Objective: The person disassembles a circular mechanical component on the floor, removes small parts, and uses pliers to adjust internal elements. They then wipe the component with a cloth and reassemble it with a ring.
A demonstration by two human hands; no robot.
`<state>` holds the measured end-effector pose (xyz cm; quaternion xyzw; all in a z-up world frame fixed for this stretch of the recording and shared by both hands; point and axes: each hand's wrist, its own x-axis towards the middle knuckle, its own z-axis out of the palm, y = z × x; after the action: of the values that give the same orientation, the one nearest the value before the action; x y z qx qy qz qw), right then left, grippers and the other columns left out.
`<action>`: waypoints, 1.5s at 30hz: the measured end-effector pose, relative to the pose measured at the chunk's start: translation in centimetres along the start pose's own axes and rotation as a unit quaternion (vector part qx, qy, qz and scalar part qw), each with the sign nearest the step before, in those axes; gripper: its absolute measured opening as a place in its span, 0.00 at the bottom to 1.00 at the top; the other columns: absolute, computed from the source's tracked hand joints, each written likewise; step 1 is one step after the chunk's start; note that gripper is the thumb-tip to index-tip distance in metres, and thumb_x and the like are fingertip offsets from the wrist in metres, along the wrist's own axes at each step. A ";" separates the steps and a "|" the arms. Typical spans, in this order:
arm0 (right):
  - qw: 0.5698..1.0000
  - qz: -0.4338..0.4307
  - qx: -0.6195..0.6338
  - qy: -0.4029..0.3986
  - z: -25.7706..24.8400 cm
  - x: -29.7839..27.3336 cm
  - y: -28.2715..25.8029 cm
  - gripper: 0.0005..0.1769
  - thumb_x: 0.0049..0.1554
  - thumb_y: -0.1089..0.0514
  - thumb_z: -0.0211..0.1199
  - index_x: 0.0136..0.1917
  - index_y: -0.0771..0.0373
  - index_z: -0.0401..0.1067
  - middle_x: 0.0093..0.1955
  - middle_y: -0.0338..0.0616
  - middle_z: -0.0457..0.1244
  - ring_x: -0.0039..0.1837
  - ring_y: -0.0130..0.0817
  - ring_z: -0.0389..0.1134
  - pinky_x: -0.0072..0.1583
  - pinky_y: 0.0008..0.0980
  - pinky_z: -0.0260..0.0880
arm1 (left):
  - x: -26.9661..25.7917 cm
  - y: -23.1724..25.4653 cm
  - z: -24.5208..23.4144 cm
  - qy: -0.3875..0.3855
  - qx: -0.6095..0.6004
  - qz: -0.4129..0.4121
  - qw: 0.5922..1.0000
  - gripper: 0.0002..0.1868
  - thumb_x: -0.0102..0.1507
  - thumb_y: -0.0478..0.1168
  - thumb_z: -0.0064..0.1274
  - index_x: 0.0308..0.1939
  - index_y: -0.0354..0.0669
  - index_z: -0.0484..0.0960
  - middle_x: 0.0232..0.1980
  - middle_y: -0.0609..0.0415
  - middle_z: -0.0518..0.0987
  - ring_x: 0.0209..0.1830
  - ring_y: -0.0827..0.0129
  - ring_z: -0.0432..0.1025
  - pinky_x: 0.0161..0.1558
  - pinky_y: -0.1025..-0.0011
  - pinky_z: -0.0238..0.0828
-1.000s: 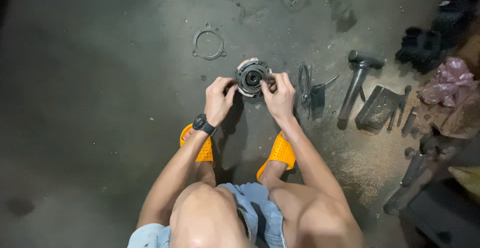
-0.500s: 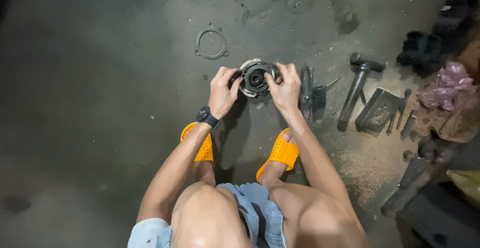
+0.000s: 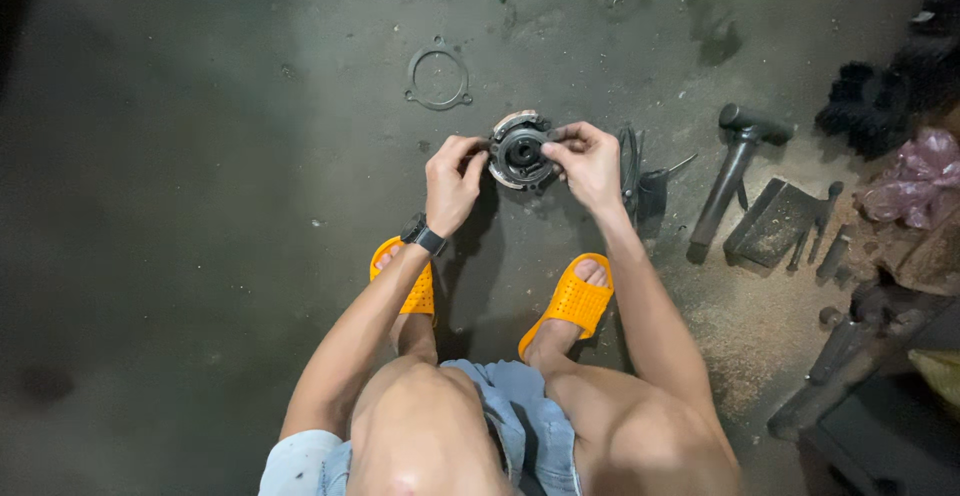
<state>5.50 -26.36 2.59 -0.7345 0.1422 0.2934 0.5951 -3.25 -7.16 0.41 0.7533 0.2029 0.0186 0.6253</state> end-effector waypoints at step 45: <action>0.871 -0.007 -0.451 0.198 -9.6 -4.0 1.3 0.10 0.52 0.53 0.65 0.43 0.62 0.75 0.35 0.47 0.67 0.40 0.44 0.72 0.41 0.39 0.72 | 2.3 -0.9 1.0 -0.065 0.161 0.043 0.984 0.15 0.56 0.35 0.70 0.37 0.38 0.77 0.29 0.46 0.76 0.31 0.50 0.74 0.34 0.62 0.68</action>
<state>4.18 -36.43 5.11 -0.9666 0.1039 0.1701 0.1612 -1.12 -7.25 -1.17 0.8519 0.1296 -0.0363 0.5062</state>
